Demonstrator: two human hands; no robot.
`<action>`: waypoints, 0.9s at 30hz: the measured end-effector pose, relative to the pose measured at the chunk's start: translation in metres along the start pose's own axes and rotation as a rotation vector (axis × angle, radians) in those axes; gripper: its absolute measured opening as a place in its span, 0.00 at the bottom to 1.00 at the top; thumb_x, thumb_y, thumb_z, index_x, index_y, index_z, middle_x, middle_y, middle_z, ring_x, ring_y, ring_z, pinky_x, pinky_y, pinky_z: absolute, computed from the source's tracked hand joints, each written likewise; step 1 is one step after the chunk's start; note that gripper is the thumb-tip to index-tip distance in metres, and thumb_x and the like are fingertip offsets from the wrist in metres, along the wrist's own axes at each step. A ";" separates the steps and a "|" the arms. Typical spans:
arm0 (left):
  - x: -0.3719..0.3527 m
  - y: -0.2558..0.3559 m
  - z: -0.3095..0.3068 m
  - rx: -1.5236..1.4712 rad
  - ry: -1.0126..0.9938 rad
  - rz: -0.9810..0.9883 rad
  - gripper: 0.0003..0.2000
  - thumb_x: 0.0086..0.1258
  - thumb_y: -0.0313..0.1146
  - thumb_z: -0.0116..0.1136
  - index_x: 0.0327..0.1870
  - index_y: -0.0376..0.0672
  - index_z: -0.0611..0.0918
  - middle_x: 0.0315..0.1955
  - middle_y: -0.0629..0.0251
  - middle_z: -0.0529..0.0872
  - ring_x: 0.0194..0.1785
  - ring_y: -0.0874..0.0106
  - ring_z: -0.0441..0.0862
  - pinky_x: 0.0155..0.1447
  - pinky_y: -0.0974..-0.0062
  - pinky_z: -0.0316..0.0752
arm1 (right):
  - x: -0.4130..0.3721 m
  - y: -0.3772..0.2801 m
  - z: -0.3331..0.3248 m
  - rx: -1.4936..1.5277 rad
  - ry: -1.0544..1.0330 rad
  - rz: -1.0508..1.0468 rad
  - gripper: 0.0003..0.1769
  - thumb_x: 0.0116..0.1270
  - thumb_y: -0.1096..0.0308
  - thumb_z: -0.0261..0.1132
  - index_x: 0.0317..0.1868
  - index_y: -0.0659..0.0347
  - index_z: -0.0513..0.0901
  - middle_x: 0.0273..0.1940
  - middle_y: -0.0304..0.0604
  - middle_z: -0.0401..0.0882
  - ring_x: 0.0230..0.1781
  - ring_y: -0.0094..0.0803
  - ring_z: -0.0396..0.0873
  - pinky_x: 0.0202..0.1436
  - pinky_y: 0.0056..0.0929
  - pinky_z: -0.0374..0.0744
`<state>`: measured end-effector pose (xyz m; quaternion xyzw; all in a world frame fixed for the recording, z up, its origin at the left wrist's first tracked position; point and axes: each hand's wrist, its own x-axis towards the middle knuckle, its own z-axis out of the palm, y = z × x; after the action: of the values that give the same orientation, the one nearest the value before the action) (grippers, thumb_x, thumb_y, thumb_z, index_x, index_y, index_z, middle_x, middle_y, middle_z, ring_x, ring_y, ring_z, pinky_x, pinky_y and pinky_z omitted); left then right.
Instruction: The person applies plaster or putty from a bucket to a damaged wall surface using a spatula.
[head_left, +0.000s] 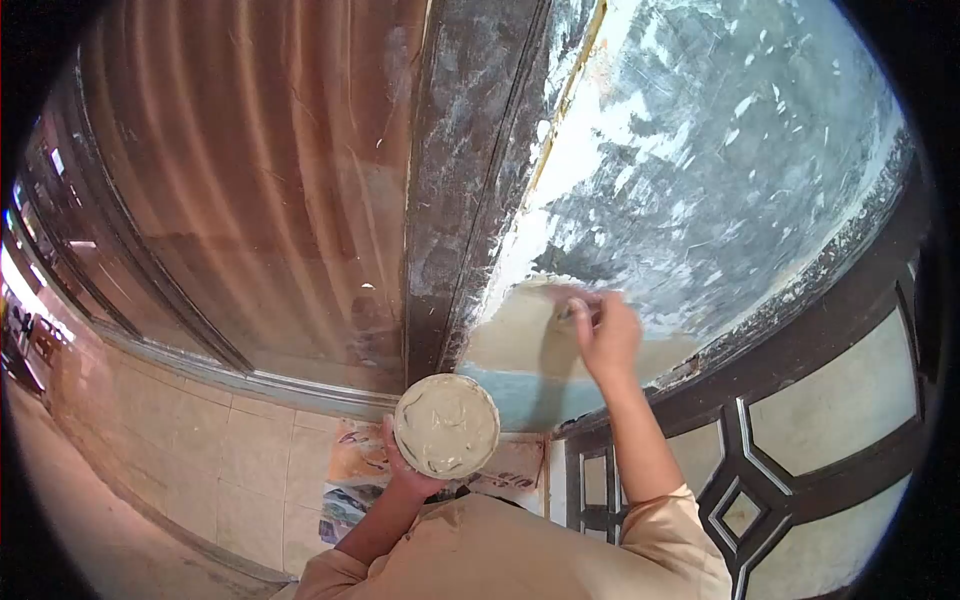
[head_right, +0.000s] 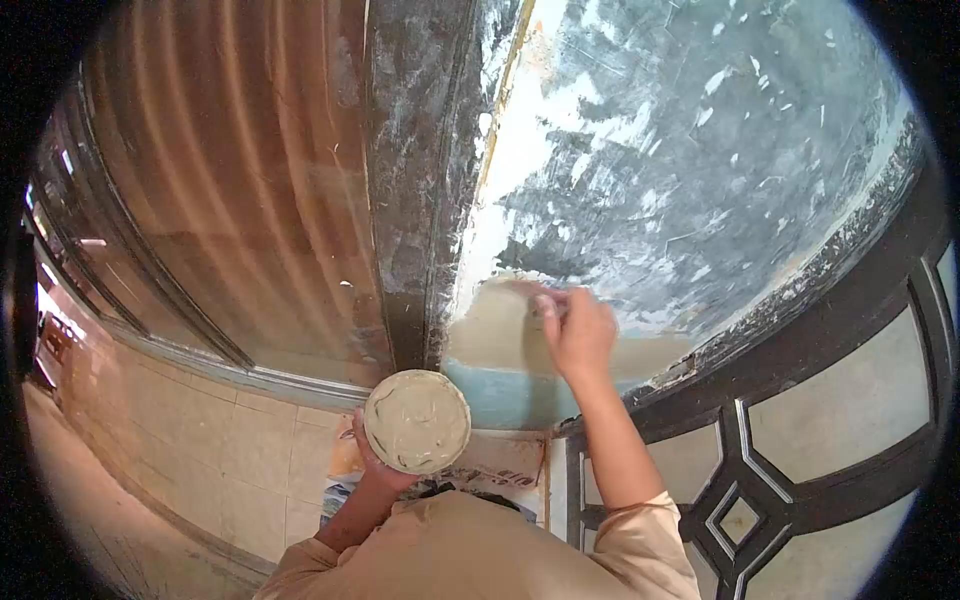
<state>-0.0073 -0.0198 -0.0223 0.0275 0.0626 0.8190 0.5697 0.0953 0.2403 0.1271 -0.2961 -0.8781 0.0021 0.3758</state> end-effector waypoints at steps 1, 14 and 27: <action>-0.007 -0.002 0.001 -0.002 0.014 -0.004 0.46 0.62 0.76 0.39 0.76 0.54 0.60 0.74 0.58 0.61 0.74 0.51 0.62 0.72 0.41 0.61 | -0.002 -0.005 -0.011 0.080 0.104 0.145 0.13 0.65 0.58 0.67 0.35 0.58 0.76 0.31 0.47 0.80 0.28 0.51 0.76 0.38 0.46 0.73; 0.002 -0.003 -0.006 0.028 0.040 0.063 0.44 0.63 0.74 0.42 0.75 0.52 0.62 0.73 0.58 0.63 0.73 0.52 0.64 0.72 0.43 0.62 | -0.004 0.009 -0.004 0.210 0.244 0.004 0.08 0.65 0.66 0.66 0.37 0.61 0.78 0.29 0.50 0.79 0.24 0.49 0.76 0.28 0.45 0.74; 0.006 -0.011 0.005 0.044 0.004 0.021 0.44 0.63 0.76 0.37 0.75 0.56 0.62 0.73 0.59 0.63 0.73 0.50 0.63 0.72 0.40 0.60 | -0.015 0.013 -0.023 0.351 0.128 0.267 0.12 0.67 0.66 0.67 0.44 0.64 0.75 0.34 0.49 0.81 0.30 0.37 0.81 0.33 0.33 0.77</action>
<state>0.0012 -0.0098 -0.0189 0.0392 0.0812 0.8235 0.5601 0.1256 0.2384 0.1313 -0.3390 -0.7917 0.1858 0.4731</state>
